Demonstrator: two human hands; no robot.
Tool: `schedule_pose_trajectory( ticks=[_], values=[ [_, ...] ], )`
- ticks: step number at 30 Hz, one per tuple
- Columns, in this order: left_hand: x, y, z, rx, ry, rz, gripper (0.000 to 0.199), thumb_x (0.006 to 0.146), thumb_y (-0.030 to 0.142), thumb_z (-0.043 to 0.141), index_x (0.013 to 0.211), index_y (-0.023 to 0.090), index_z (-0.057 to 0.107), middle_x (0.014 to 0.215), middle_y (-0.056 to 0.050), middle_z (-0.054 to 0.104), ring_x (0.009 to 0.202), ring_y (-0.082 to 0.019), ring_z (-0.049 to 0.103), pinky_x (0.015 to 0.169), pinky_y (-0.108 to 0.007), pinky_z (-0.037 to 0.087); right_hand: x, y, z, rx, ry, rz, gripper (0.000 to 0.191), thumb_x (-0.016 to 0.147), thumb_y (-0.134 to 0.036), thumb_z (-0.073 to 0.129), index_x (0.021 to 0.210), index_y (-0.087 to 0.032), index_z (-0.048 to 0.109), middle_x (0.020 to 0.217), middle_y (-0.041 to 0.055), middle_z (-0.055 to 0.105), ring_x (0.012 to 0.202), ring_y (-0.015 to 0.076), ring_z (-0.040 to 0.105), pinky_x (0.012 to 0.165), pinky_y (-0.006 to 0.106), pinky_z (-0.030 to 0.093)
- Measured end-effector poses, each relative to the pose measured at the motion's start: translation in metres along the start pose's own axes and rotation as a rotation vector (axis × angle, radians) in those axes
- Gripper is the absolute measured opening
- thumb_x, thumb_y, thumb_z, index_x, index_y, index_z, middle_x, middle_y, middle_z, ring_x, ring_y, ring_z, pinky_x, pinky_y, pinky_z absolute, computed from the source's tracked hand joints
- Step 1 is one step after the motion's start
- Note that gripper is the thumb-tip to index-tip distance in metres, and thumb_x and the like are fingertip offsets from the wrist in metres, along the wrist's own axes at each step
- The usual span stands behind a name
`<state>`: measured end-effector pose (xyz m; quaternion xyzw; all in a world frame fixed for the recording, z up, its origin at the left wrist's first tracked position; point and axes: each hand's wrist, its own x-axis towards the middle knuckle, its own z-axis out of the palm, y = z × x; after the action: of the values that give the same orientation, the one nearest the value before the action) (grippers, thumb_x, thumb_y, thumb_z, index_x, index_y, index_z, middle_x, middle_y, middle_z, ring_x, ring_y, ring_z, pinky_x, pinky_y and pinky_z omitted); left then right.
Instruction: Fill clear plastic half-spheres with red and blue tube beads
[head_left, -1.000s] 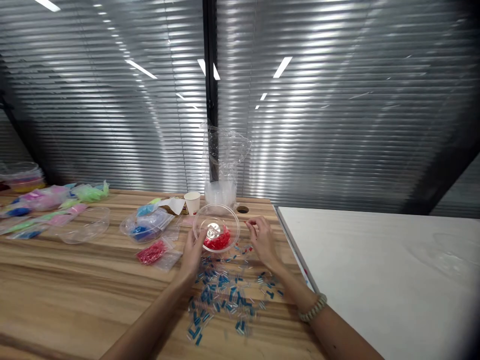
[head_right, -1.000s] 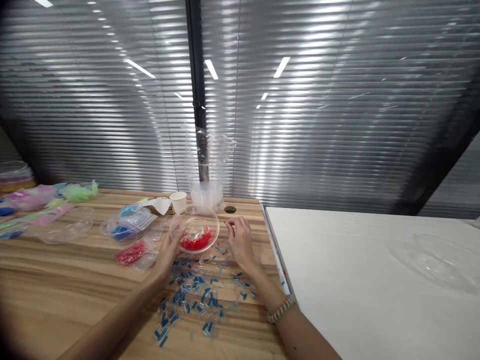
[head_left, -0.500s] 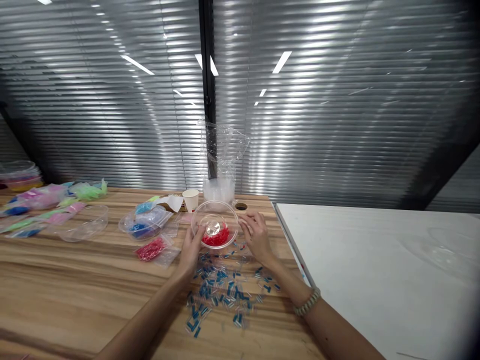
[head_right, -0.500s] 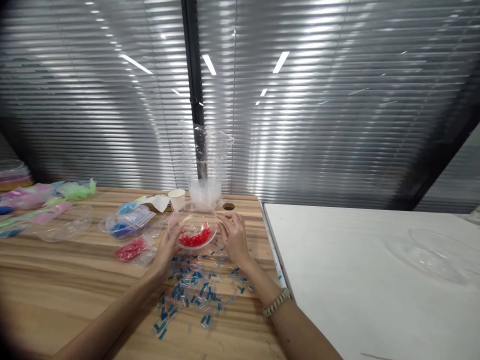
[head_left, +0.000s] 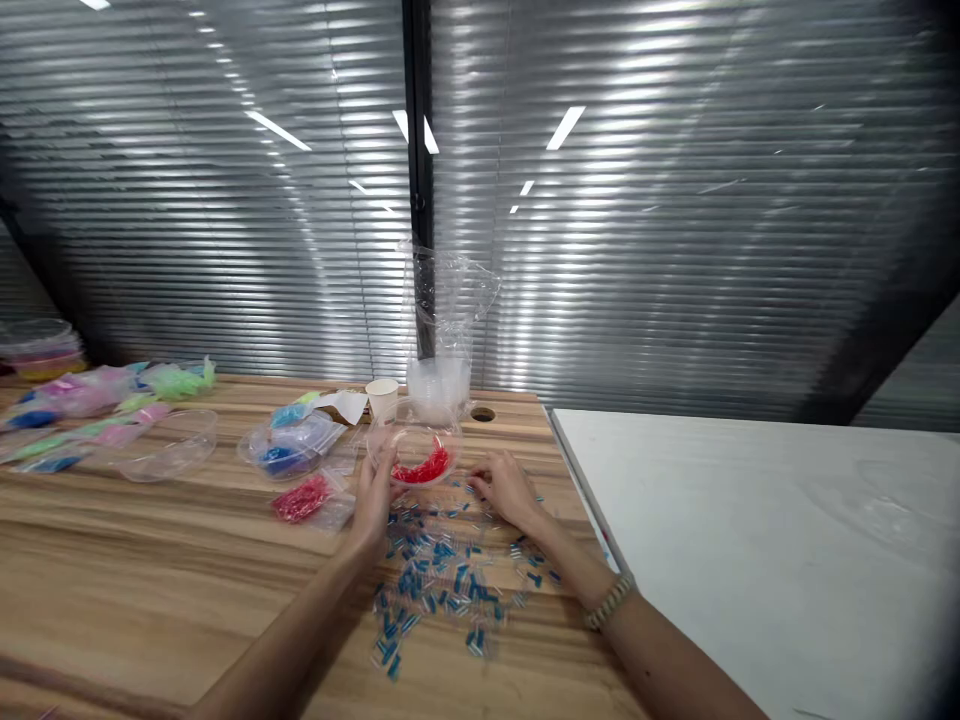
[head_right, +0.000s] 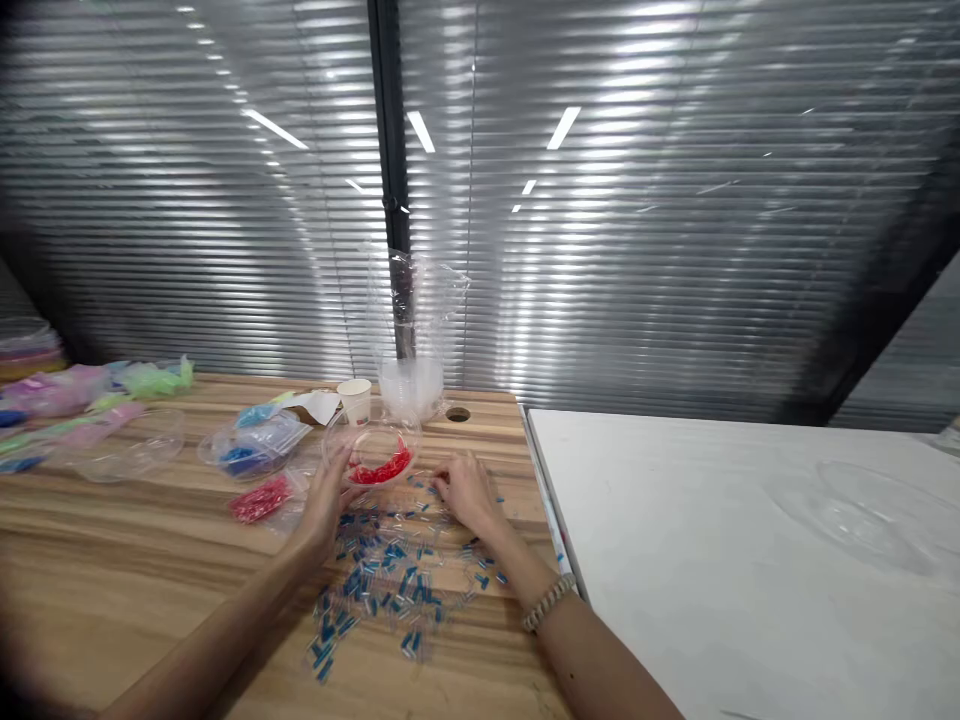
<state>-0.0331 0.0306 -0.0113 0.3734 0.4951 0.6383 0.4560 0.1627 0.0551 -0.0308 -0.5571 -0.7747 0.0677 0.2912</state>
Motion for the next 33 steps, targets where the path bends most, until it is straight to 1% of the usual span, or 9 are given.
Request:
schedule_pose_trajectory(
  ticks=[10,18,22,24,25,27,28,31,33],
  values=[
    [-0.004,0.001,0.001,0.025,-0.011,0.017,0.046,0.078,0.047,0.060,0.119,0.025,0.054,0.130,-0.008,0.053,0.120,-0.024,0.049,0.077,-0.027,0.052,0.002,0.006,0.006,-0.007,-0.025,-0.048,0.016,0.082,-0.018,0.059,0.086,-0.022,0.074,0.087,0.0054,0.069,0.089,0.0217,0.056,0.076,0.029,0.038],
    [0.002,-0.006,0.000,0.030,-0.044,0.056,0.048,0.077,0.048,0.061,0.119,0.026,0.054,0.134,-0.006,0.051,0.122,-0.025,0.047,0.083,-0.028,0.050,0.003,0.012,0.014,0.009,0.029,-0.130,0.011,0.080,-0.014,0.060,0.075,-0.019,0.069,0.082,0.0060,0.066,0.086,0.0213,0.055,0.075,0.029,0.039],
    [0.005,-0.008,-0.001,0.050,-0.044,0.047,0.050,0.078,0.048,0.060,0.122,0.026,0.052,0.133,-0.006,0.051,0.121,-0.024,0.048,0.081,-0.028,0.050,0.005,0.010,0.009,0.022,0.162,-0.104,0.016,0.086,-0.013,0.050,0.079,-0.017,0.064,0.085,0.0078,0.062,0.087,0.0214,0.052,0.077,0.032,0.040],
    [0.005,-0.008,-0.001,0.070,-0.042,0.043,0.051,0.078,0.048,0.059,0.122,0.024,0.051,0.132,-0.007,0.052,0.120,-0.025,0.049,0.081,-0.029,0.049,0.006,0.006,0.002,0.060,0.324,-0.077,0.020,0.092,-0.016,0.041,0.085,-0.017,0.060,0.089,0.0085,0.060,0.088,0.0211,0.050,0.079,0.034,0.040],
    [0.005,-0.008,0.000,0.085,-0.042,0.044,0.051,0.078,0.048,0.059,0.122,0.024,0.052,0.131,-0.008,0.053,0.120,-0.025,0.049,0.082,-0.029,0.049,0.007,0.003,-0.001,0.111,0.478,-0.084,0.020,0.093,-0.019,0.041,0.085,-0.017,0.059,0.086,0.0077,0.059,0.087,0.0209,0.051,0.079,0.035,0.040],
    [0.004,-0.009,0.000,0.110,-0.055,0.050,0.051,0.078,0.048,0.060,0.122,0.024,0.052,0.130,-0.008,0.053,0.120,-0.025,0.049,0.084,-0.029,0.048,0.006,-0.003,-0.007,0.187,0.693,-0.170,0.019,0.093,-0.021,0.042,0.084,-0.018,0.058,0.082,0.0061,0.058,0.084,0.0203,0.051,0.078,0.035,0.041],
    [0.003,-0.010,0.001,0.112,-0.073,0.053,0.051,0.078,0.048,0.061,0.122,0.024,0.051,0.131,-0.008,0.053,0.121,-0.025,0.049,0.085,-0.029,0.048,0.005,-0.006,-0.009,0.214,0.743,-0.220,0.017,0.093,-0.021,0.044,0.084,-0.019,0.059,0.081,0.0056,0.058,0.083,0.0200,0.052,0.078,0.035,0.042],
    [0.001,-0.011,0.002,0.096,-0.144,0.056,0.053,0.078,0.048,0.061,0.125,0.027,0.049,0.135,-0.006,0.050,0.122,-0.024,0.048,0.088,-0.030,0.047,0.002,-0.013,-0.010,0.255,0.687,-0.347,0.014,0.091,-0.021,0.049,0.086,-0.020,0.062,0.082,0.0052,0.058,0.082,0.0193,0.053,0.075,0.034,0.045],
    [0.001,-0.012,0.002,0.096,-0.146,0.049,0.053,0.078,0.048,0.061,0.126,0.027,0.049,0.138,-0.006,0.047,0.124,-0.024,0.046,0.092,-0.031,0.045,0.001,-0.015,-0.009,0.280,0.629,-0.383,0.015,0.090,-0.023,0.050,0.088,-0.021,0.064,0.083,0.0052,0.057,0.082,0.0188,0.054,0.075,0.034,0.046]
  ],
)
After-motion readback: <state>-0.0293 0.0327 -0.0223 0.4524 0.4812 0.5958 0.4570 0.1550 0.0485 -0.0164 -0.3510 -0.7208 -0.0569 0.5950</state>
